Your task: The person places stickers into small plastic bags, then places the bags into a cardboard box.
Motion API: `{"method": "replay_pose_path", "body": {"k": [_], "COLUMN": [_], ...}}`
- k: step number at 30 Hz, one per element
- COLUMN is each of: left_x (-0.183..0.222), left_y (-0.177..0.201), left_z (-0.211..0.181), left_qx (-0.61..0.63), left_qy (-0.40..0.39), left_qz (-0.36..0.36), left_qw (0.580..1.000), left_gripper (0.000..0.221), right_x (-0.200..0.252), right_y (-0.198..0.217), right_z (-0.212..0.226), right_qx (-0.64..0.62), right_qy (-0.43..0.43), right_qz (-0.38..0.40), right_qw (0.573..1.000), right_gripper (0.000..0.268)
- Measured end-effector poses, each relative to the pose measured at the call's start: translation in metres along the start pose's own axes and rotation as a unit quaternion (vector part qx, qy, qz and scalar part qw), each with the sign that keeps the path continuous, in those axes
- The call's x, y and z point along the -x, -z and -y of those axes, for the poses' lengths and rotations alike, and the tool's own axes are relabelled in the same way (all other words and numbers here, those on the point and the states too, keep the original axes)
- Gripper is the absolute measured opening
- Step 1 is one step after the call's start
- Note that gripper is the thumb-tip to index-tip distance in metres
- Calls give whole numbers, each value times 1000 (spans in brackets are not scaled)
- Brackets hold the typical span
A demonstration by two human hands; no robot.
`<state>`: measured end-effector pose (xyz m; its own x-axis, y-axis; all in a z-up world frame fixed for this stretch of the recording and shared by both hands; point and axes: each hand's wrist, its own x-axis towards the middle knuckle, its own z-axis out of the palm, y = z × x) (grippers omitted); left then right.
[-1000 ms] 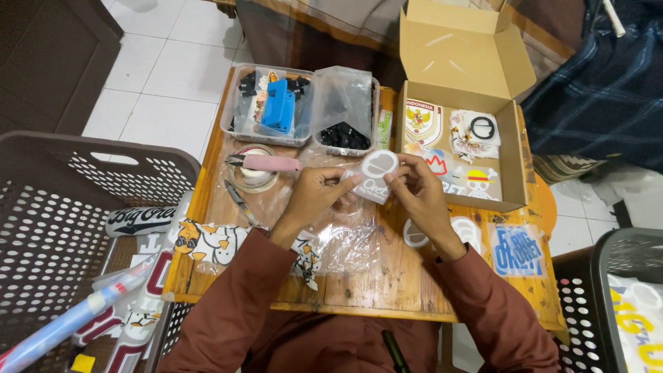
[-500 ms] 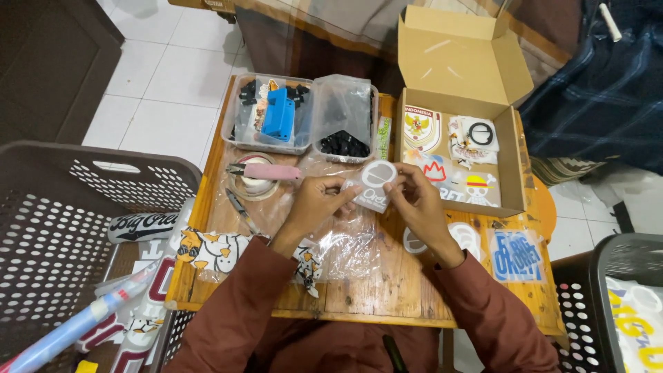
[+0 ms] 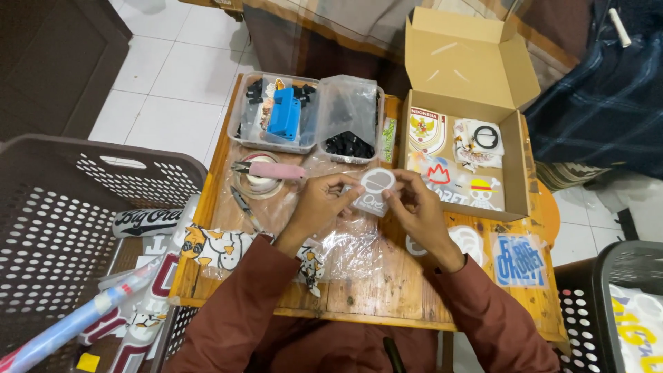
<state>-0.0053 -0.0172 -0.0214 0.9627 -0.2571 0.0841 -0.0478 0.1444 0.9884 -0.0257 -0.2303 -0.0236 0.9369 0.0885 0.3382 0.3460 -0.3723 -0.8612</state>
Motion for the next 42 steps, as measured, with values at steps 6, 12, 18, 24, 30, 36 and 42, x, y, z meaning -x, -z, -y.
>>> {"method": "replay_pose_path", "body": {"k": [6,12,18,24,30,36,42], "left_x": [-1,-1,-1,0,0,-2,-1], "left_y": [1,1,1,1,-1,2,2], "left_z": [3,2,7,3,4,8,7], "left_qx": [-4,0,6,2,1,-3,-6], "left_qy": [-8,-7,-10,-13,-10,-10,-14], "left_qz": [-8,-3,0,0,0,3,3], "left_qw": [1000,1000,1000,1000,1000,1000,1000], "left_gripper": [20,18,19,18,18,17,16], "right_x": [0,-1,0,-1,0,1,1], "right_y": [1,2,2,1,2,-1,-2], "right_z": [-5,-7,-7,-9,-9,-5,-2], "right_qx": [20,40,55,56,56,66,86], "right_qy": [10,7,6,7,7,4,21], "right_qz": [-1,1,-1,-2,-1,-7,-15], "right_qw": [1000,999,998,998,998,998,996], "right_gripper": [36,35,34,34,35,37,36]}}
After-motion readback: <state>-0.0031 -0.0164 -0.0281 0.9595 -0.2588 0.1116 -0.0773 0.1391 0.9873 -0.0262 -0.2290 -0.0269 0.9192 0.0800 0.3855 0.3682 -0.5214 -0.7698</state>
